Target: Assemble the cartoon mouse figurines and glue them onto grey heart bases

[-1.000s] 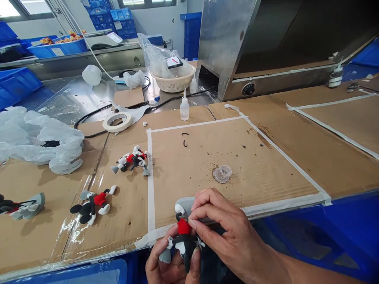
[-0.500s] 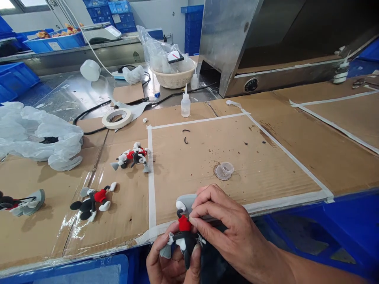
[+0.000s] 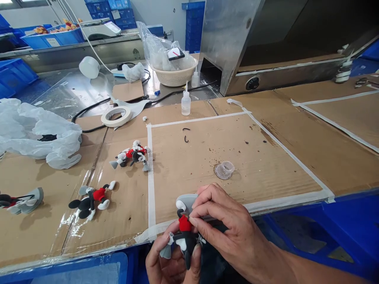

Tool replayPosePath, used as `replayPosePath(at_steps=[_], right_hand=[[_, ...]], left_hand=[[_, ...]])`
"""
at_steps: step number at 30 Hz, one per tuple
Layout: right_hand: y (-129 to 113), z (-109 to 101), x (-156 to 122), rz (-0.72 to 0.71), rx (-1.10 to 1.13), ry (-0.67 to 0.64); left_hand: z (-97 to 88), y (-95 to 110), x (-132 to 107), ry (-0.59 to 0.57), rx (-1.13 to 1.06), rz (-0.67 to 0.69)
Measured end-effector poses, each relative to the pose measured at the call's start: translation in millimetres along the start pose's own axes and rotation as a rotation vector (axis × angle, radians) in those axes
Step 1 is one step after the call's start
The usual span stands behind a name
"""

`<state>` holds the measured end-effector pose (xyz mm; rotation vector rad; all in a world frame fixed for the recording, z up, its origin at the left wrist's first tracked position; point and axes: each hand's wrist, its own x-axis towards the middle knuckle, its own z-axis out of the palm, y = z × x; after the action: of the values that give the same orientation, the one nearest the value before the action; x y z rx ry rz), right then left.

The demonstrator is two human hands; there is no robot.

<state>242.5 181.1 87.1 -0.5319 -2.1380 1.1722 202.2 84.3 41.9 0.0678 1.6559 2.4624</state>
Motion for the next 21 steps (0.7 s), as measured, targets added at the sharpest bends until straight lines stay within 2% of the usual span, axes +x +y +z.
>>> replayPosePath(at_steps=[21], right_hand=[[-2.1, -3.0, -2.8, -0.034, -0.004, -0.037]], left_hand=[[-1.3, -5.3, -2.3, -0.015, -0.042, 0.104]])
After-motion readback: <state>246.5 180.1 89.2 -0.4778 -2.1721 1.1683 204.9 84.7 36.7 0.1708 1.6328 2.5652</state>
